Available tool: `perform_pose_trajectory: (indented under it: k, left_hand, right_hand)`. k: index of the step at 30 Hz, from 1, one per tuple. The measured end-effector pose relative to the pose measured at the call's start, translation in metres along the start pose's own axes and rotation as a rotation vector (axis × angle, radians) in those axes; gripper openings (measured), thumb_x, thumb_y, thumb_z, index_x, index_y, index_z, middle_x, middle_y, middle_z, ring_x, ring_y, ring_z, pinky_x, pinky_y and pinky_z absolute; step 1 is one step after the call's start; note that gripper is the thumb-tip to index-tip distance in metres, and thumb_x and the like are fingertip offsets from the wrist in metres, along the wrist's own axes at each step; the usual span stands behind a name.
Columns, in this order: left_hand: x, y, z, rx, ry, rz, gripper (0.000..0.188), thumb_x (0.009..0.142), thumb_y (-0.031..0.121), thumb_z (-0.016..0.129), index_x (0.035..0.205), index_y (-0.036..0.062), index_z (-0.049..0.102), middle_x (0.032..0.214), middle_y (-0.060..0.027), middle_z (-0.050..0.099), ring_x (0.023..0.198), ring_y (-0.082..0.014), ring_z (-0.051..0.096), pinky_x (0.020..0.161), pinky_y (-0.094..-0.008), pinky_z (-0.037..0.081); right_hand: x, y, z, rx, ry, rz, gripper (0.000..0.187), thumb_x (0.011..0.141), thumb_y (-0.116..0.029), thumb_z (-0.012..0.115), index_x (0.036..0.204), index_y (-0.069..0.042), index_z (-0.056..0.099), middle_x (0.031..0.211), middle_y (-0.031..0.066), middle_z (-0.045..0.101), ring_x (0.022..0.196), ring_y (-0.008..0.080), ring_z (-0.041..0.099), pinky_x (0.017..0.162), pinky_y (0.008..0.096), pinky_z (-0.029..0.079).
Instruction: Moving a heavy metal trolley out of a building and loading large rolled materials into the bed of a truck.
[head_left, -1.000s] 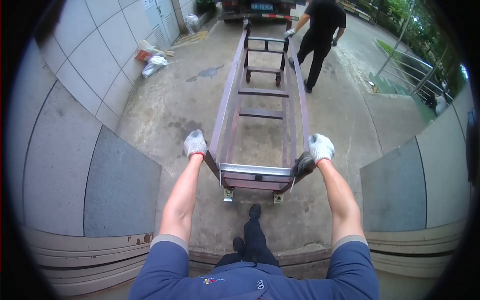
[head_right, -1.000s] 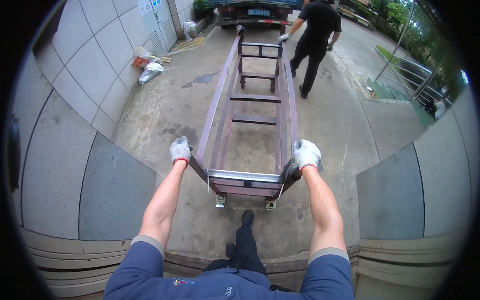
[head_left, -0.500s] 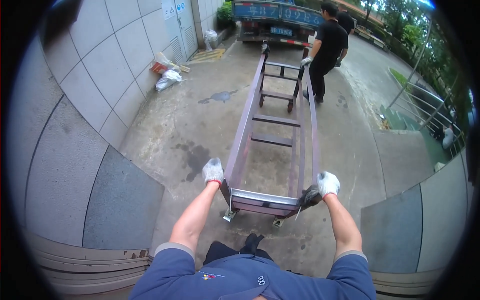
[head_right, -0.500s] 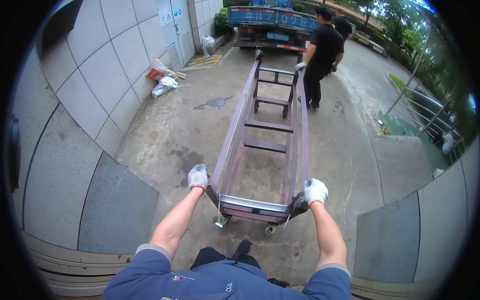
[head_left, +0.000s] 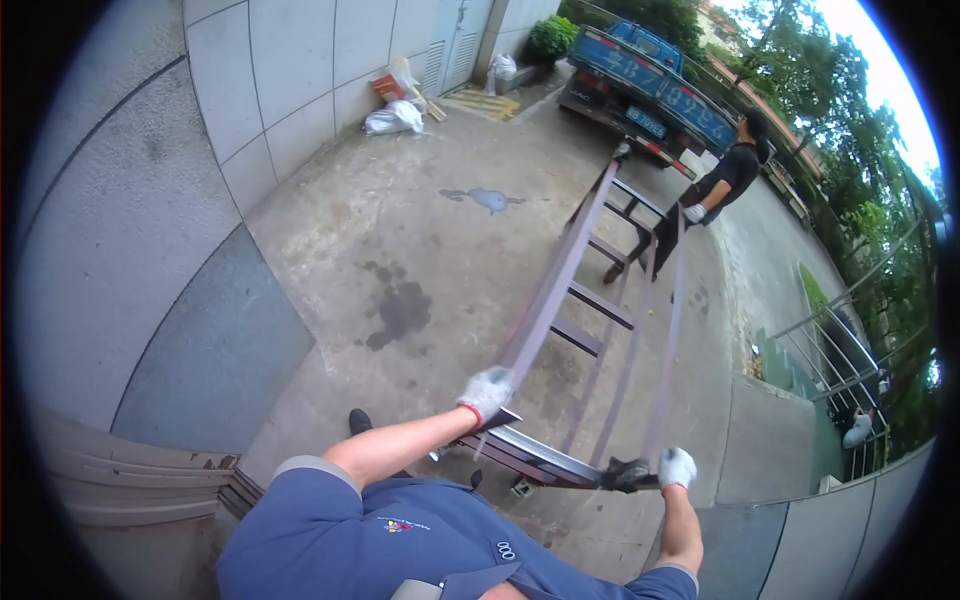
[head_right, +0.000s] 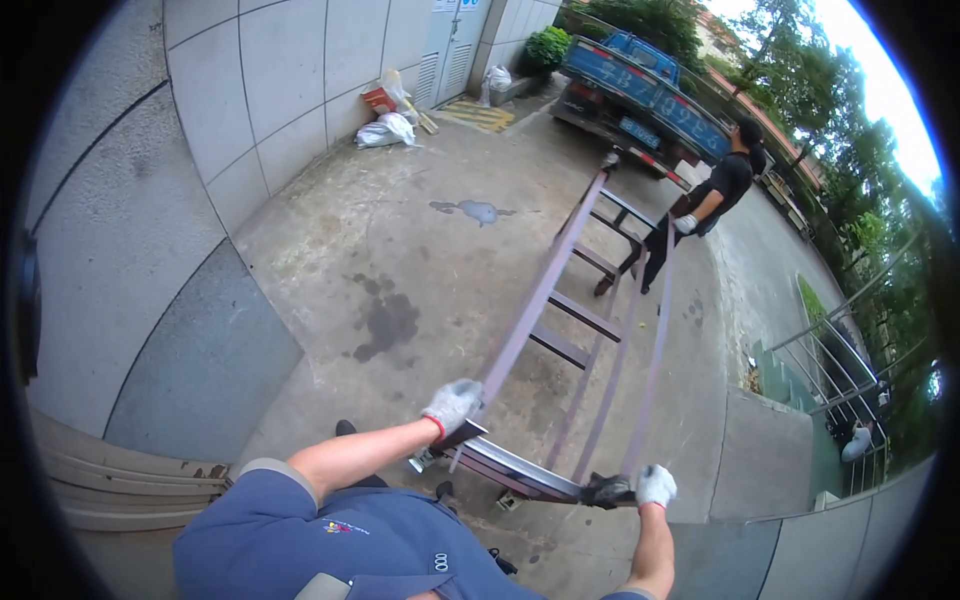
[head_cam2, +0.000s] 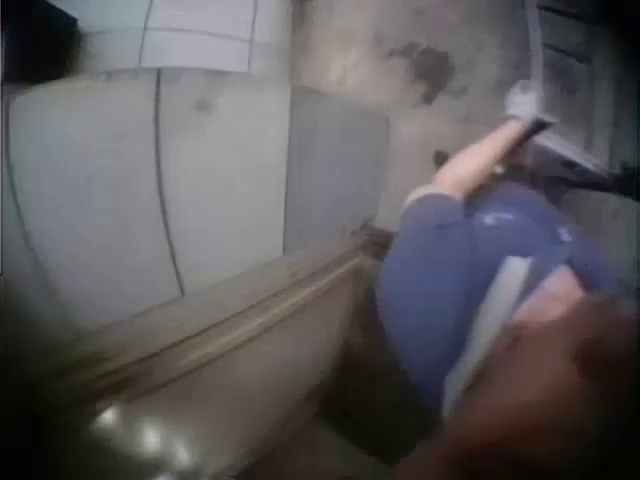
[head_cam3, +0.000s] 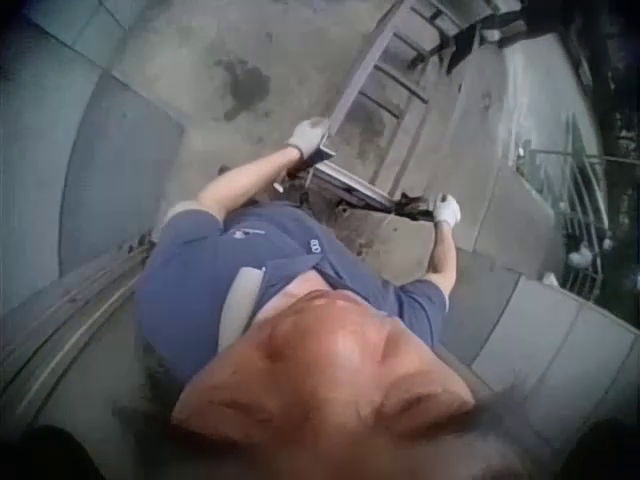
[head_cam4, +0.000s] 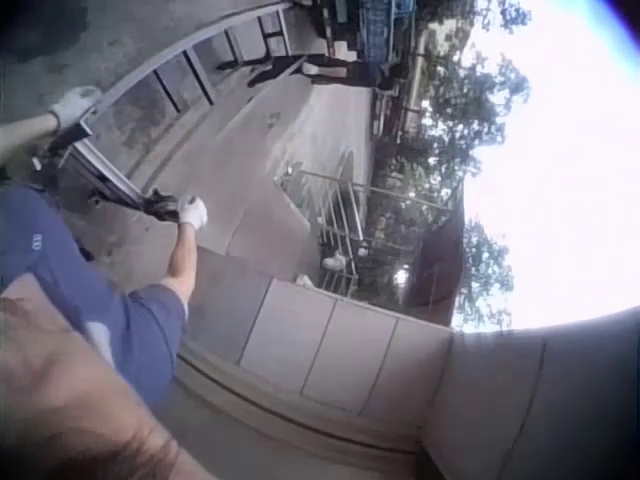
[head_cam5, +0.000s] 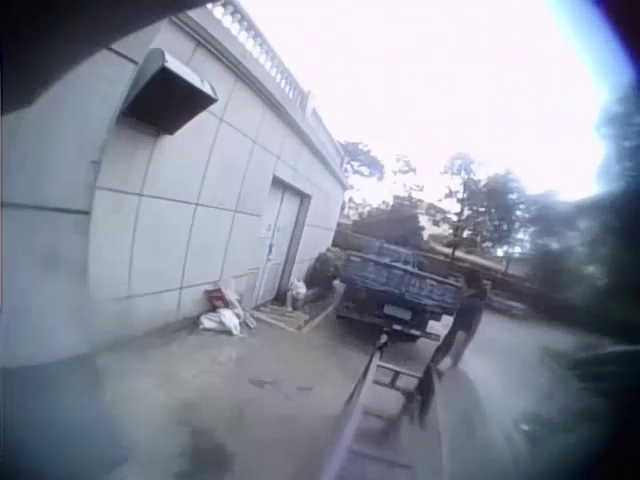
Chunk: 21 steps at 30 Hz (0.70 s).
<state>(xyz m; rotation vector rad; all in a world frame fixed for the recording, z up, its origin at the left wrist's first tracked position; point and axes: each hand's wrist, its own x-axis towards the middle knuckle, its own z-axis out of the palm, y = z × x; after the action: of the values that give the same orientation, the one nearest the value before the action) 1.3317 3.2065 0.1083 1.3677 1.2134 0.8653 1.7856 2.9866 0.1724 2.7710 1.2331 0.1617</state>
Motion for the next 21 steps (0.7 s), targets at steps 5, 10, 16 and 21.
perform_pose_trajectory:
  k: [5, 10, 16, 21]
  left_hand:
    - [0.055, -0.045, -0.155, 0.105, -0.487, -0.078, 0.041, 0.102, 0.037, 0.058, 0.125, 0.0056, 0.071, 0.125, -0.0169, 0.072, 0.105, -0.0304, 0.072, 0.093, -0.0404, 0.055]
    - [0.160, -0.146, -0.294, 0.119, -0.307, -0.325, 0.051, 0.099, 0.049, 0.062, 0.116, 0.0035, 0.075, 0.103, -0.0122, 0.078, 0.092, -0.0240, 0.073, 0.088, -0.0378, 0.057]
    - [0.173, -0.268, -0.568, 0.939, 0.081, -0.905, 0.045, 0.098, 0.040, 0.050, 0.122, 0.0132, 0.076, 0.135, -0.0158, 0.068, 0.122, -0.0359, 0.067, 0.100, -0.0481, 0.054]
    - [0.104, -0.264, -0.644, 0.992, -0.417, -0.983, 0.033, 0.092, 0.034, 0.069, 0.112, 0.0094, 0.079, 0.107, -0.0119, 0.079, 0.096, -0.0315, 0.076, 0.087, -0.0443, 0.060]
  right_hand:
    - [-0.032, -0.143, -0.001, -0.248, -0.201, 0.068, 0.030, 0.095, -0.037, 0.064, 0.104, -0.013, 0.079, 0.112, 0.0169, 0.075, 0.104, 0.0350, 0.073, 0.088, 0.0484, 0.058]
    - [0.055, -0.329, -0.041, 0.316, -0.204, 0.025, 0.048, 0.095, -0.044, 0.063, 0.119, -0.004, 0.074, 0.119, 0.0227, 0.073, 0.116, 0.0394, 0.068, 0.099, 0.0438, 0.053]
    - [0.111, -0.510, 0.036, 0.375, -0.423, -0.037, 0.082, 0.092, -0.068, 0.059, 0.139, 0.000, 0.063, 0.134, 0.0266, 0.066, 0.131, 0.0399, 0.060, 0.110, 0.0428, 0.047]
    - [0.178, -0.598, 0.075, 0.450, -0.375, 0.235, 0.092, 0.087, -0.066, 0.068, 0.141, 0.007, 0.057, 0.136, 0.0296, 0.063, 0.131, 0.0445, 0.059, 0.111, 0.0456, 0.047]
